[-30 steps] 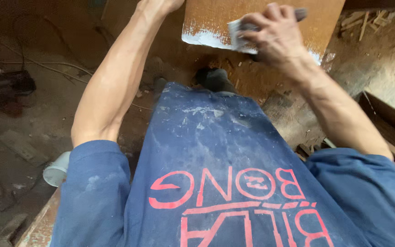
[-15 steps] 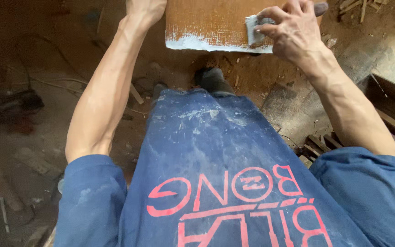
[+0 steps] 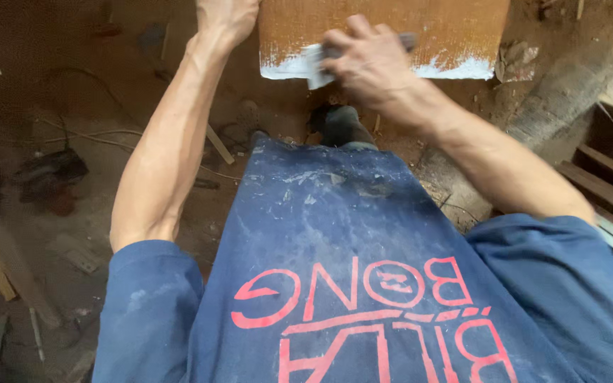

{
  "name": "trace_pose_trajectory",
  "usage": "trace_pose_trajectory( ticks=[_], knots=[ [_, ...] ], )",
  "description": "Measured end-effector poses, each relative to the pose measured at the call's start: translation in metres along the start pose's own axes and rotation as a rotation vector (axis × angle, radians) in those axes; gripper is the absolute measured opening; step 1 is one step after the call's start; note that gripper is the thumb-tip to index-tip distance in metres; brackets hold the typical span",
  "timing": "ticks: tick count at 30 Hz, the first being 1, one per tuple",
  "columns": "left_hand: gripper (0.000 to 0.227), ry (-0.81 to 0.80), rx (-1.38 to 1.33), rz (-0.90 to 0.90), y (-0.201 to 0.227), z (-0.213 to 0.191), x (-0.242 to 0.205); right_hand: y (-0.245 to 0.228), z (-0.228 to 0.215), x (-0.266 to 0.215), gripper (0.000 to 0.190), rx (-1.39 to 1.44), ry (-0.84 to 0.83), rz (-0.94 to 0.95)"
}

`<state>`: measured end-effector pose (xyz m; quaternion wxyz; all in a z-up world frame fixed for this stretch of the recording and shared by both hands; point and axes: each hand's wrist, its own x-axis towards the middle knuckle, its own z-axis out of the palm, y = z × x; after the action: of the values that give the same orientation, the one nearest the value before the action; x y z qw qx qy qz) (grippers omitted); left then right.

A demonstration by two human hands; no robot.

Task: The person uses a putty knife to spread a white filler paste along the edges and surface of a wooden board. They repeatedly dip the knife into a container of filler and apply it in smooth strokes, then flip the board to work on the opposite side.

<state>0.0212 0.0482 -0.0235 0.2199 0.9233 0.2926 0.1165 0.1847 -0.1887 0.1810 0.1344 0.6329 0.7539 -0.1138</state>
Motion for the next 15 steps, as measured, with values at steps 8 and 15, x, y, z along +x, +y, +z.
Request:
trace_pose_trajectory(
  ticks=[8,15],
  knots=[
    [0.03,0.144,-0.139,0.097,0.008,-0.021,-0.01,0.088,0.009,-0.105,0.054,-0.098,-0.083,0.148],
    [0.024,0.148,-0.249,-0.033,0.044,-0.065,-0.011,0.051,0.034,-0.05,0.048,0.032,0.135,-0.091]
  ],
)
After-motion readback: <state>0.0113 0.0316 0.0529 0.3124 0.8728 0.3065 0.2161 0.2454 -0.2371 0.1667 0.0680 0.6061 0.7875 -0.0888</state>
